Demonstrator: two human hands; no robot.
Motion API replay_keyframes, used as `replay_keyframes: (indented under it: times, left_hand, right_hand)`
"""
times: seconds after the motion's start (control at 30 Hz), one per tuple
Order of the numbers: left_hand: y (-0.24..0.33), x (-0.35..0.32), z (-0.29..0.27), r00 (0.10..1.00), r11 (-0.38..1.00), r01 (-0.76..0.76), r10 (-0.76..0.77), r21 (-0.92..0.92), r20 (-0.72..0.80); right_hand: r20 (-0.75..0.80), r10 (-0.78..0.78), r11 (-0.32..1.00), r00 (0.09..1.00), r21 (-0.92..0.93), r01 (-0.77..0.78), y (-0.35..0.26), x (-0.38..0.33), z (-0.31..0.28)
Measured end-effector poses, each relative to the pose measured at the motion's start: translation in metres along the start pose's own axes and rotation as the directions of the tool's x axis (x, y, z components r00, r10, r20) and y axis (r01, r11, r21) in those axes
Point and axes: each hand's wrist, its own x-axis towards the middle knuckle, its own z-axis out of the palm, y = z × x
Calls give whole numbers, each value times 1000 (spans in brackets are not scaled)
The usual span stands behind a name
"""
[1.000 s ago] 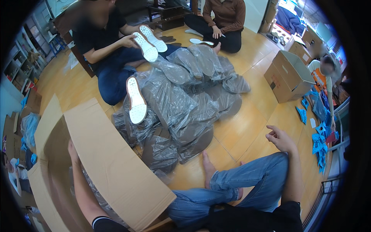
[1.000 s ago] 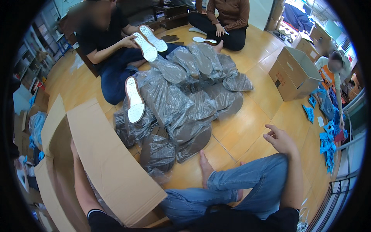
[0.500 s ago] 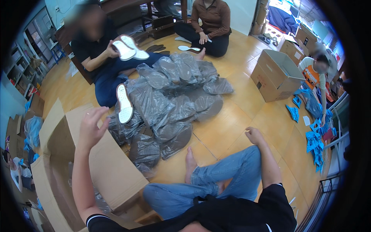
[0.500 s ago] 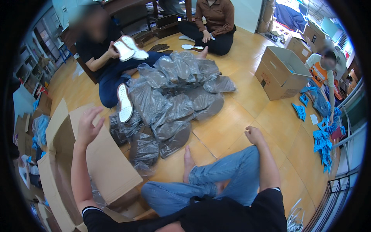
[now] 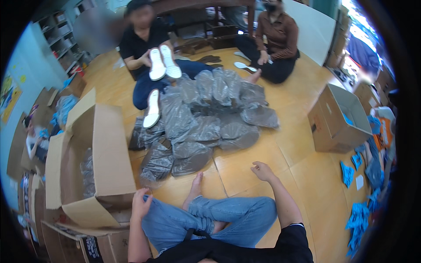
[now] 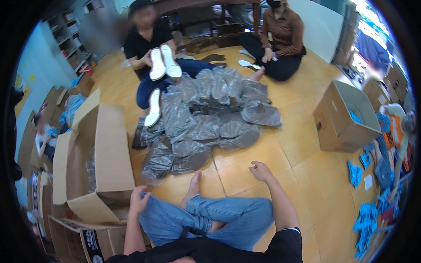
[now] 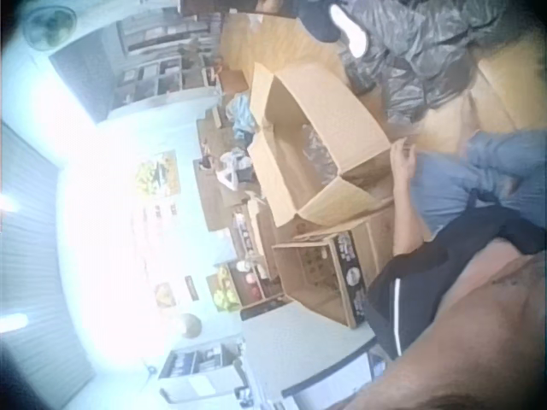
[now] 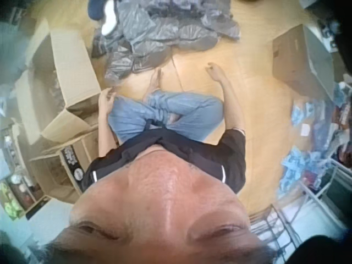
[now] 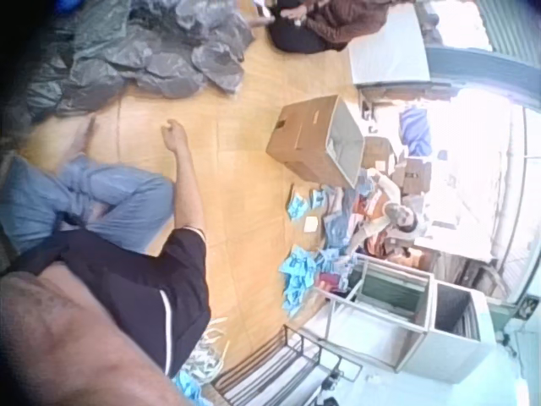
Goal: The person sits on the floor and unpacks plastic-wrapped shoe insoles, separating them and placing them into a cardboard box. They handle the insoles by hand, inspecting them and stacking them before packing.
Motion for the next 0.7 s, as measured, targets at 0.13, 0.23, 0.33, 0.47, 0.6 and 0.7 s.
replay_keyframes:
  times: [0.13, 0.23, 0.33, 0.47, 0.6, 0.7]
  left_hand:
    - [-6, -44, 5, 949, 950, 308, -303, 48, -84]
    - [-14, -30, 20, 811, 802, 582, -584, 137, -27]
    - [-13, -19, 56, 870, 752, 442, -491, 488, -31]
    - [-24, -9, 60, 869, 805, 480, -492, 349, -59]
    - [-33, -17, 58, 881, 837, 471, -464, 278, -94]
    - [-33, -13, 59, 867, 836, 497, -491, 233, -90]
  right_hand:
    - [-131, 57, 990, 990, 134, -40, -11, 43, 22]
    - [-157, 170, 947, 973, 301, -117, -27, 50, 59]
    - [14, -23, 988, 1000, 155, 20, -26, 39, 72]
    - [75, 14, 999, 997, -36, -11, -21, 29, 74]
    - [68, 141, 986, 988, -96, -134, -3, 32, 87]
    - [131, 297, 938, 946, -223, -264, 15, 42, 107]
